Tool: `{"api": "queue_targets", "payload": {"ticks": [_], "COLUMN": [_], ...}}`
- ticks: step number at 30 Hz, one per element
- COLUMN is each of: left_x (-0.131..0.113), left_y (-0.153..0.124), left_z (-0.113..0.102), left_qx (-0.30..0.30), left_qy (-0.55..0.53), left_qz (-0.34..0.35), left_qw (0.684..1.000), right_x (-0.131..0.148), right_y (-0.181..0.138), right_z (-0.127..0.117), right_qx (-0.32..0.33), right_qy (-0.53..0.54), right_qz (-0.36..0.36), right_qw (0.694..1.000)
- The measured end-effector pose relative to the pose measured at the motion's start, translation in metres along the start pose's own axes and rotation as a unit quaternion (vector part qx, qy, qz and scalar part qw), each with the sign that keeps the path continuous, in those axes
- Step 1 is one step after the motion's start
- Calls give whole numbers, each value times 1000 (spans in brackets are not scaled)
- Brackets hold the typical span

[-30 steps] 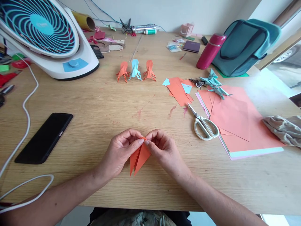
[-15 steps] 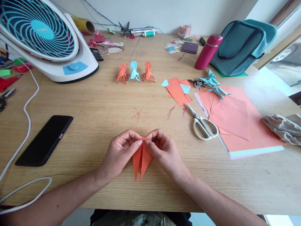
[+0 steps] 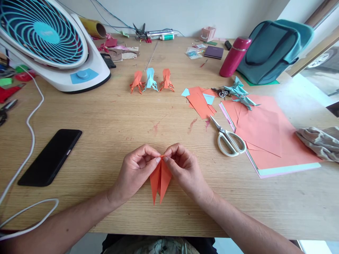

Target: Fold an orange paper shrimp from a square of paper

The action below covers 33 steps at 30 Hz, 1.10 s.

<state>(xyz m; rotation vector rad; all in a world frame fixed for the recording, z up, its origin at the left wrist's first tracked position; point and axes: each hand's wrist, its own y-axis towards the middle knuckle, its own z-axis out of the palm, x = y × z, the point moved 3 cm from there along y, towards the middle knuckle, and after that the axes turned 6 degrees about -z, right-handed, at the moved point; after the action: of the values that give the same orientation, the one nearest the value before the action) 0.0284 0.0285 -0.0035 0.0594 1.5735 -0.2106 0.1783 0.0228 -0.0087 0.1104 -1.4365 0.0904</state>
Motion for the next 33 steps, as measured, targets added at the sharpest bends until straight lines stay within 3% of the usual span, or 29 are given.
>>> {"api": "queue_targets", "payload": {"ticks": [7, 33], "left_x": [0, -5], "left_y": [-1, 2], "left_z": [0, 2], "left_qx": [-14, 31], "left_qy": [-1, -43], "left_qz": [5, -8], "left_qw": [1000, 999], "right_x": [1, 1], "right_y": [0, -2], "right_z": [0, 5], "right_qx": [-1, 14], "right_qy": [-20, -19], "right_qz": [-8, -38], "right_qw": [1000, 999]}}
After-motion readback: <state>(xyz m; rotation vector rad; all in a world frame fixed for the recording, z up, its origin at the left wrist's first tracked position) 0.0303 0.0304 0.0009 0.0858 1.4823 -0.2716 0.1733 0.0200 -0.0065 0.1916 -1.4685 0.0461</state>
